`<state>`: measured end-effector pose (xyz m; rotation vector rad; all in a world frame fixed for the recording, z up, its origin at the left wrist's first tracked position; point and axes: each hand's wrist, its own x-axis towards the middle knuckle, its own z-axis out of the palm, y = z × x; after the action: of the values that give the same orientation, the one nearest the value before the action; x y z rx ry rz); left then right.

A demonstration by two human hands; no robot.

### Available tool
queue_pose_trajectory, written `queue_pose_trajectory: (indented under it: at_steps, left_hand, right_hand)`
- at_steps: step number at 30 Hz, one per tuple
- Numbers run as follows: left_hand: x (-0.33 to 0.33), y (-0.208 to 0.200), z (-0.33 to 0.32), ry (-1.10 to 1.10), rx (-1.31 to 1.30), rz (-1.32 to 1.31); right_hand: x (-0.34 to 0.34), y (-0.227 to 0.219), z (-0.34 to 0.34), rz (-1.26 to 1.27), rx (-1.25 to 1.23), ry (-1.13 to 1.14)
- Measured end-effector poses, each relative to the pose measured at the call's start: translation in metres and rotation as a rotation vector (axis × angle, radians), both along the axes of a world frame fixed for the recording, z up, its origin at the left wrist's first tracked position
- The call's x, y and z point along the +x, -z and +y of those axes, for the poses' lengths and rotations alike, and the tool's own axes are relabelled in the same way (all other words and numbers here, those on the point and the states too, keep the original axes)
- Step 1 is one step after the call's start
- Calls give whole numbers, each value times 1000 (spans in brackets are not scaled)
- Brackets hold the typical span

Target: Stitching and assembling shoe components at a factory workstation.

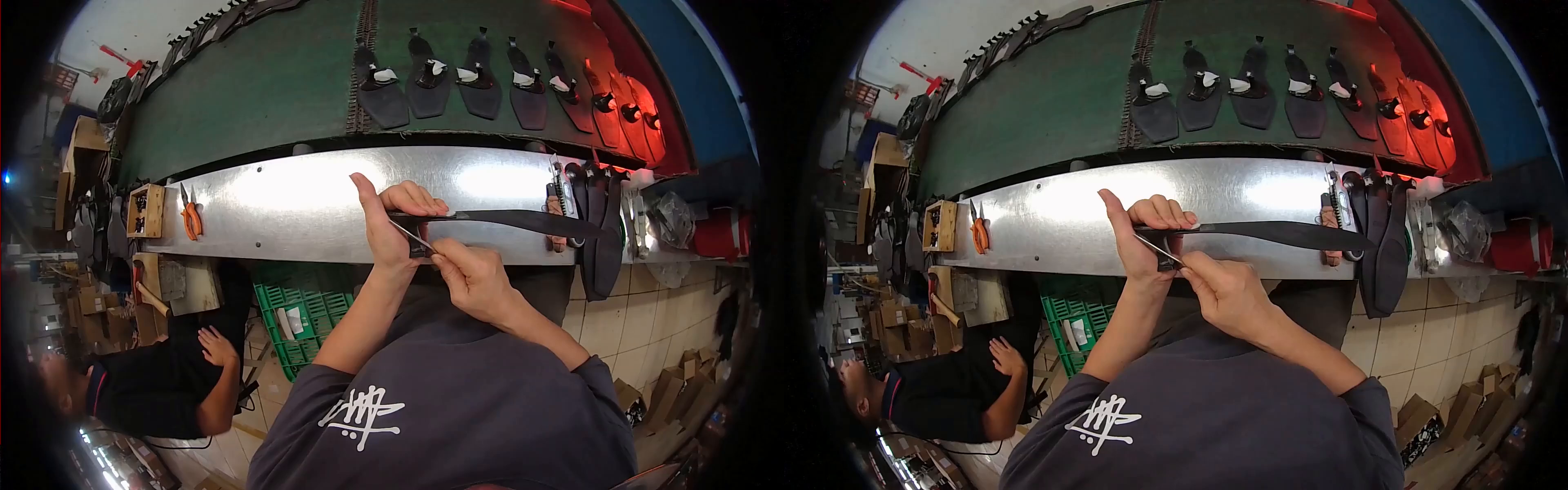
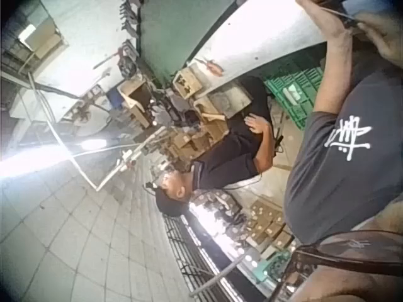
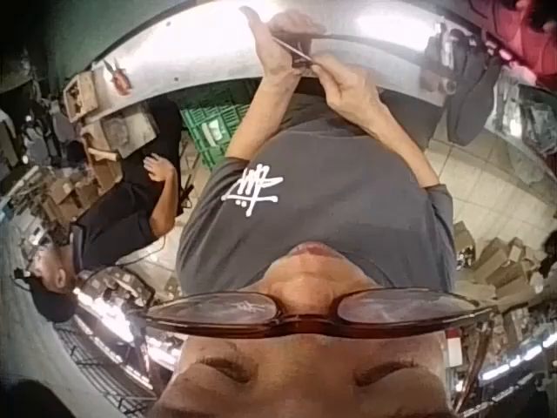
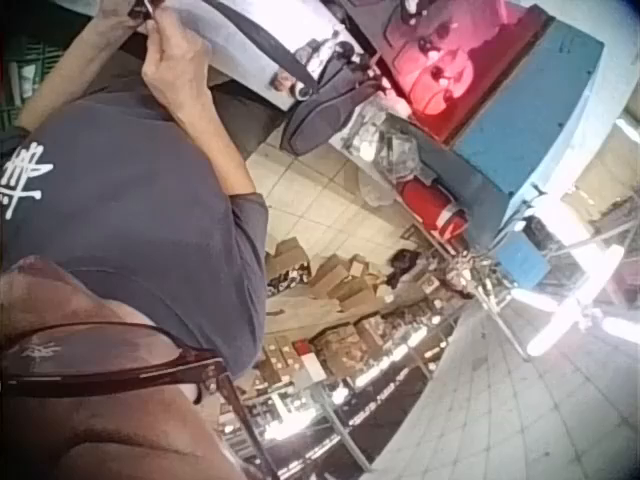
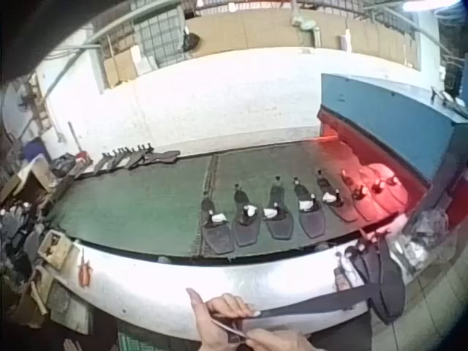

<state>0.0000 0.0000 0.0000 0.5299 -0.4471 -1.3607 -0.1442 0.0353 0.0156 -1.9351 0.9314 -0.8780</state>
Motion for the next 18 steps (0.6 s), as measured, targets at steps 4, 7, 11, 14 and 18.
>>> queue_pose_trajectory:
  at_steps: [4, 7, 11, 14, 18]
  left_hand:
    - [-2, 0, 1, -7, 13, 25]
    - [-3, -1, 0, -11, 21, 21]
    - [-6, 1, 2, -22, 57, 32]
    - [-5, 2, 1, -31, 63, 29]
    - [-5, -4, 2, -30, 43, 8]
  right_hand:
    - [0, -4, 1, 14, -46, 5]
    - [-1, -2, 1, 34, -99, 6]
    - [-4, -1, 2, 95, -165, 15]
    - [-4, 0, 1, 123, -229, 24]
    - [-8, -3, 2, -66, 137, -1]
